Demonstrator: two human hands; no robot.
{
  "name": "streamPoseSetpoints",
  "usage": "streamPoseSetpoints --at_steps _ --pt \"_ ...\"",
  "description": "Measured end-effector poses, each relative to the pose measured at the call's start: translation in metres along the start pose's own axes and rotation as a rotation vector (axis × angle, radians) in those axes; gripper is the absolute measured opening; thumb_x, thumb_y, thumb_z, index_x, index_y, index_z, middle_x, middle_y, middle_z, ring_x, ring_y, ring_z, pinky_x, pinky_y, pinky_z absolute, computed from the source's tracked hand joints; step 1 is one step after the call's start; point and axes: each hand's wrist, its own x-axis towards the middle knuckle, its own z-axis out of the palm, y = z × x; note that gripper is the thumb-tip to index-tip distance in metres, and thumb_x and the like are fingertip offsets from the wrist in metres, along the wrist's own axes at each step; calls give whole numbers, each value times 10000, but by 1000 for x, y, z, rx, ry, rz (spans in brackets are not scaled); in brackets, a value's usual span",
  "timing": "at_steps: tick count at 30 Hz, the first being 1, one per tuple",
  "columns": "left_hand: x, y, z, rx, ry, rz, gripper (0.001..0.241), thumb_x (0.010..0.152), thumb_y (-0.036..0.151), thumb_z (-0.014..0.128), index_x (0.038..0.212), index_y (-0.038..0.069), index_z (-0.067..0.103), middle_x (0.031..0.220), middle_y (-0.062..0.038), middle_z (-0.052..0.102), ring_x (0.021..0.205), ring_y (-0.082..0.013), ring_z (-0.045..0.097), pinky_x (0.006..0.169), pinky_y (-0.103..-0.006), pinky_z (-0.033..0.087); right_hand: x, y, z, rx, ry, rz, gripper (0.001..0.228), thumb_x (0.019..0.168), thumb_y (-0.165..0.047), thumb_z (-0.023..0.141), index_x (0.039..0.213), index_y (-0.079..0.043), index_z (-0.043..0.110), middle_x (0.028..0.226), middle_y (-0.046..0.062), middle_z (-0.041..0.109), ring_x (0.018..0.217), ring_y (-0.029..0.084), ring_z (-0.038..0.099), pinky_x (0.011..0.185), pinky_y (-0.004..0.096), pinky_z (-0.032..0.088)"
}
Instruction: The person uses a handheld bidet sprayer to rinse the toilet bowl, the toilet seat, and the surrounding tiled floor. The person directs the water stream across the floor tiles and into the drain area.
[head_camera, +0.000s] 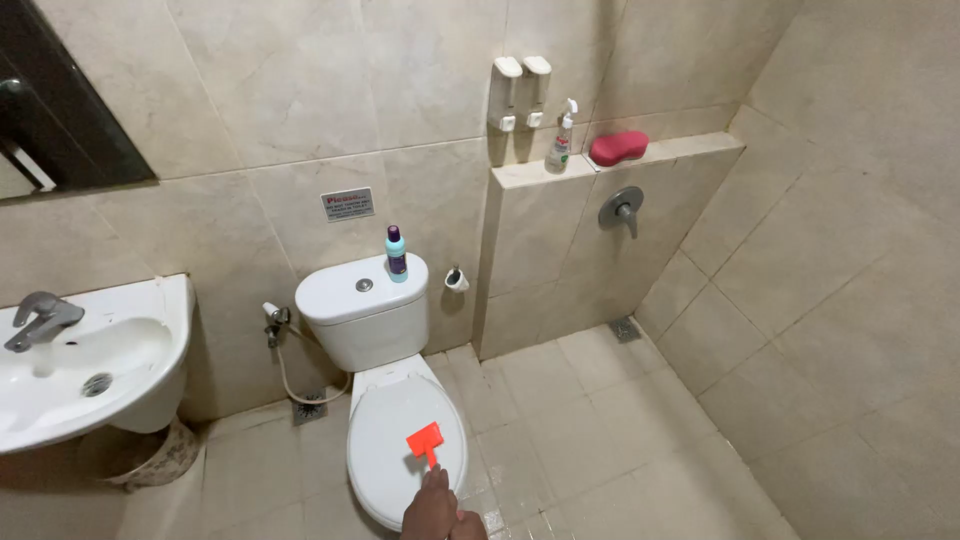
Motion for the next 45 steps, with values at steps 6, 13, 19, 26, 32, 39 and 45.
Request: streamPoseSetpoints --at_steps 6,13,19,26,32,39,45 --pt "-6 3 2 18 -17 15 566 987 254 445 1490 1 383 1620 -188 312 1494 -344 319 1182 -429 373 -44 -56 -11 -5 -57 126 378 979 -335 604 893 4 749 731 98 677 677 189 641 634 387 476" --pt "-7 49 -23 66 -72 61 573 1002 284 421 1512 24 384 1637 -158 310 1514 -305 311 1189 -403 368 -70 -101 -44 -10 -18 139 525 993 -494 584 849 -12 733 715 19 673 664 98 602 616 313 474" --pt "39 86 -1 66 -117 133 576 1012 301 419 1515 24 381 1643 -150 304 1520 -294 304 1187 -401 375 -51 -109 -108 86 -42 -7 507 985 -466 624 906 23 733 788 29 701 742 119 623 688 349 501" --pt "70 144 19 -35 -144 193 547 1042 326 401 1501 28 402 1633 -163 309 1511 -324 308 1202 -403 346 -62 -155 -196 -260 87 -58 433 960 -429 596 946 -20 736 794 143 704 775 247 684 752 407 523" --pt "100 155 37 -89 -96 301 522 1015 233 426 1487 11 437 1628 -188 313 1515 -346 288 1220 -408 301 -52 -183 -234 -299 53 -88 425 937 -397 664 906 25 697 804 187 709 802 289 707 767 425 540" --pt "155 145 49 -169 -90 403 463 1039 210 445 1471 46 469 1605 -169 361 1504 -339 319 1208 -409 316 -23 -231 -259 -630 103 72 446 932 -459 682 1111 -51 682 1097 180 715 1048 351 673 899 452 532" --pt "216 156 62 -210 63 651 460 971 135 563 1409 2 520 1524 -218 453 1424 -390 389 1164 -449 340 -3 -315 -293 -890 54 78 457 956 -514 624 1093 -82 680 1070 146 737 1020 347 677 862 465 527"
